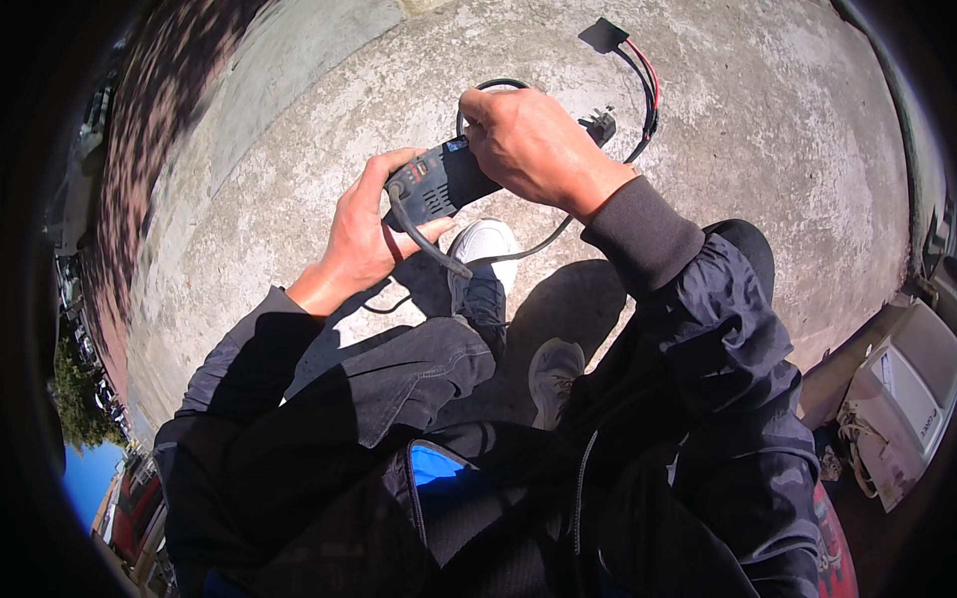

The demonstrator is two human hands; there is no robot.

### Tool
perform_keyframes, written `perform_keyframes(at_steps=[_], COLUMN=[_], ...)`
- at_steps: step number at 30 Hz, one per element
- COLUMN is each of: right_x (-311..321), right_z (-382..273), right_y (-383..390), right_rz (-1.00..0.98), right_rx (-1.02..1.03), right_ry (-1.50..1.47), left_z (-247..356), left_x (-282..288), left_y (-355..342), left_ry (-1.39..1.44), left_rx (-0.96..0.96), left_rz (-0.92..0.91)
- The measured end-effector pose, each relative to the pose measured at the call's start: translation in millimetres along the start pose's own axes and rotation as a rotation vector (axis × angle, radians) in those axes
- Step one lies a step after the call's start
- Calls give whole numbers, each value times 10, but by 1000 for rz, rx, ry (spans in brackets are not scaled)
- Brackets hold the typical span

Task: The person sits on the ground and uses a screwdriver to remove screws from a black electronic device. They open the casing, inspect the internal components, and then reassemble the device by screwing the casing back together.

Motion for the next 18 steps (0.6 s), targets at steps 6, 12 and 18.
perform_keyframes(at_steps=[6,12,18], right_x=[-50,-68,-77], right_z=[27,43,63], right_y=[0,0,-14], right_rz=[-61,-94,-120], right_rx=[4,-32,-54], right_ry=[91,202,216], left_z=[-22,-31,-6], left_x=[-9,-16,3], left_y=[6,-3,-4], left_ry=[10,30,15], left_rx=[-7,-4,-11], left_rz=[0,-6,-3])
Point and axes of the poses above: each hand's wrist, its own y-axis away from the middle knuckle, its own x-axis out of the back of the hand, z = x × y, the point moved 7 cm from there along -y, towards the middle knuckle, and after that the axes turned 7 degrees about -y, right-handed, at the moved point
